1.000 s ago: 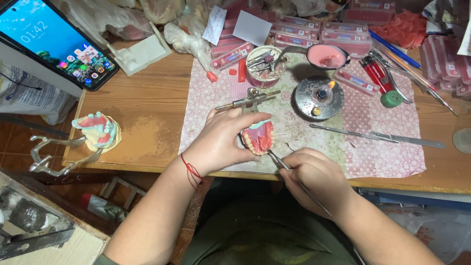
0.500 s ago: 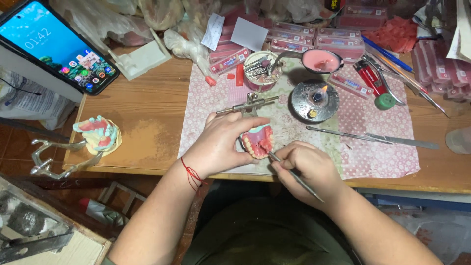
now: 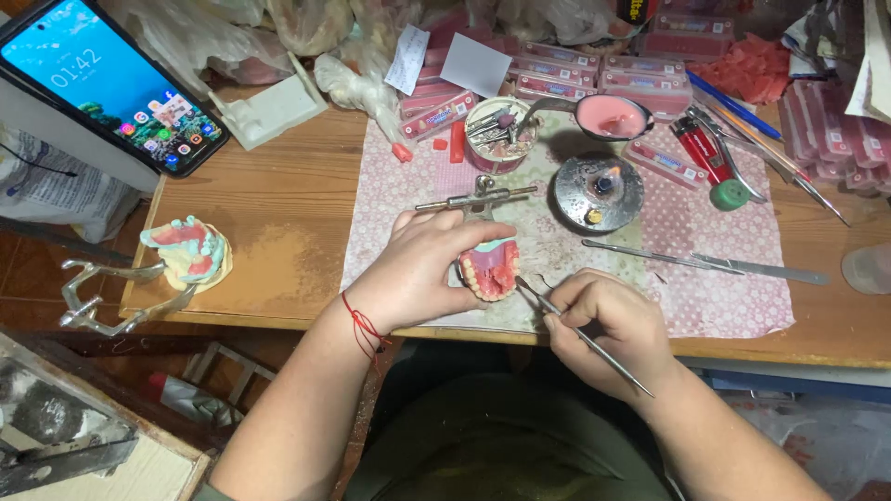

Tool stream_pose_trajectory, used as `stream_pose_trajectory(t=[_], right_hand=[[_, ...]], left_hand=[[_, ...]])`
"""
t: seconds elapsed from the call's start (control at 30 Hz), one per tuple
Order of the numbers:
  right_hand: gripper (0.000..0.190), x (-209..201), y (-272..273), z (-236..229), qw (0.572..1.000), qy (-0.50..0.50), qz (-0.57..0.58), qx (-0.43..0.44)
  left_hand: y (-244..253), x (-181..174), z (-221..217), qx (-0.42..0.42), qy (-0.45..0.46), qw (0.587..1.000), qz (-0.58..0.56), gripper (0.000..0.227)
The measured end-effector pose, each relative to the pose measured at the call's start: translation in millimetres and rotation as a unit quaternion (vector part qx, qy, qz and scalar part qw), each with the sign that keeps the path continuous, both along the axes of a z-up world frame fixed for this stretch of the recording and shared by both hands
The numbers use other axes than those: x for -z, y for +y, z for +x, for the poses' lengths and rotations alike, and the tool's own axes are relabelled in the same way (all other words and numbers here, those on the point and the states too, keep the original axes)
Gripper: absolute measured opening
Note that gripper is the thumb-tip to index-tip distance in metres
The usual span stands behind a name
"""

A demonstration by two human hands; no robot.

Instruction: The person uses a heated metal tool to apply and shape pink wax onto a dental mold held in a clamp. They repeatedly heat the tool over a small flame and smooth the wax on the mold's surface.

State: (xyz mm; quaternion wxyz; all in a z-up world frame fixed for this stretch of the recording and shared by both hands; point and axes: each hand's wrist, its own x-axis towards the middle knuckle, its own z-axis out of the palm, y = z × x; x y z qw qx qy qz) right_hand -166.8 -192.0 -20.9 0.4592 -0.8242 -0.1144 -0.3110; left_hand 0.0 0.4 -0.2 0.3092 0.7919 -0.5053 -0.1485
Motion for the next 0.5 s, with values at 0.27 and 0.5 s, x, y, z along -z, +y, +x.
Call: stream_pose_trajectory(t=[0.27, 0.5], right_hand=[[0.027, -3.5, -1.0, 4.6, 1.000, 0.002, -0.011, -0.009], [0.027, -9.0, 2.4, 8.8, 1.000, 0.005, -0.016, -0.015]], left_hand=[[-1.8, 3.1, -0.4, -0.006, -0.007, 1.000, 0.007, 0.084], [-2.2, 5.3, -0.9, -0.007, -0.011, 1.000, 0.007, 0.085]])
